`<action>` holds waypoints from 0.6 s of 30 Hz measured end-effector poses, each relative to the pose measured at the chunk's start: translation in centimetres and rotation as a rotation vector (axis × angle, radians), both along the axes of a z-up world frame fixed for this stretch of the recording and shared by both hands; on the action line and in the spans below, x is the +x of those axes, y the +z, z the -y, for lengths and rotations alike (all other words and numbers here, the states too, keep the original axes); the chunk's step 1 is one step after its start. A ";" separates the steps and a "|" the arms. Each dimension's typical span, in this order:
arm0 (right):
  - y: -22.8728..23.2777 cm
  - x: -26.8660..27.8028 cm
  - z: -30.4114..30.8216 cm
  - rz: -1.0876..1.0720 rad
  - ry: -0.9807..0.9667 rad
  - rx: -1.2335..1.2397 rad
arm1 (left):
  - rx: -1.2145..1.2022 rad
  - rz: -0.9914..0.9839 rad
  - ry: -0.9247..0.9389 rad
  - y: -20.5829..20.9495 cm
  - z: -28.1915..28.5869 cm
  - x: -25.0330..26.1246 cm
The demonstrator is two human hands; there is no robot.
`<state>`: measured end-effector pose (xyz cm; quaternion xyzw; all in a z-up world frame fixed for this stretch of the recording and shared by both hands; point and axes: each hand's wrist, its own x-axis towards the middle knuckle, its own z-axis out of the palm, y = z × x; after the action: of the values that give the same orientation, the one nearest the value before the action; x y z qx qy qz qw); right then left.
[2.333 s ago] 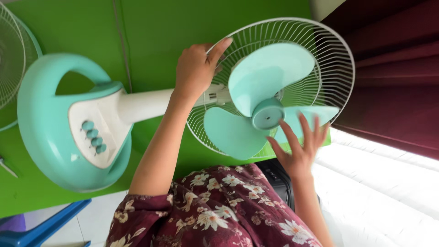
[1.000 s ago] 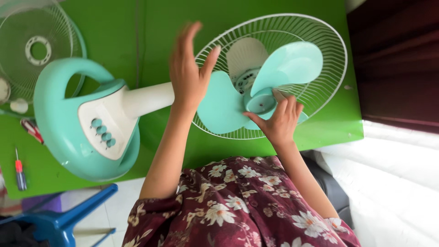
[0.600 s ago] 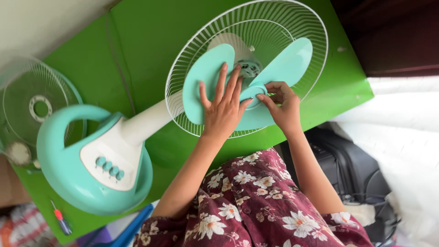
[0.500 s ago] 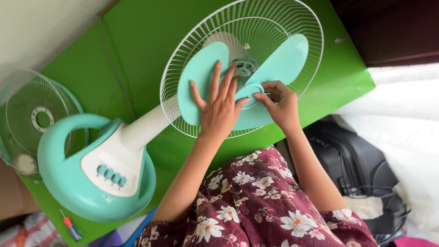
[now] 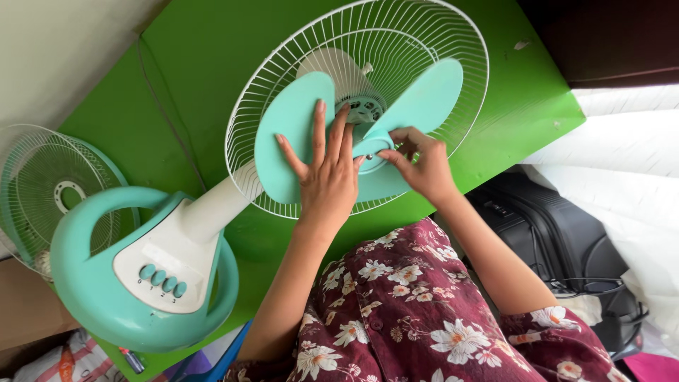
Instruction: The person assembles a standing fan by attaching the front grille, fan blades, and rear cap to the motor housing. They secure each component by hand, aligning the parts and tightening the central hub to complete the assembly.
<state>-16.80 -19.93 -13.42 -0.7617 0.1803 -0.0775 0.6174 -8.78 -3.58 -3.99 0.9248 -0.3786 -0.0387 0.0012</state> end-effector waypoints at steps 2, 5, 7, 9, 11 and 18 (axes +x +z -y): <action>0.0 -0.1 0.0 0.038 0.006 -0.005 | 0.028 -0.023 -0.014 0.4 0.1 0.2; 0.3 0.6 1.2 0.078 0.089 -0.122 | -0.063 -0.064 0.079 0.2 0.3 -0.1; 0.7 1.1 2.0 0.086 0.153 -0.188 | -0.087 -0.059 0.126 -0.2 0.1 -0.5; 1.0 1.7 2.8 0.082 0.208 -0.213 | -0.109 -0.055 0.163 -0.7 0.1 -0.9; 1.1 2.0 3.1 0.070 0.232 -0.230 | -0.124 -0.052 0.195 -1.1 0.0 -1.2; 0.8 2.4 3.5 0.084 0.252 -0.189 | -0.210 -0.036 0.317 -4.0 -0.5 -2.7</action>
<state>-14.36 -23.40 -12.60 -0.8290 0.0492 -0.0480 0.5549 -11.47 -3.06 -7.98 0.9668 -0.2299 -0.0147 0.1106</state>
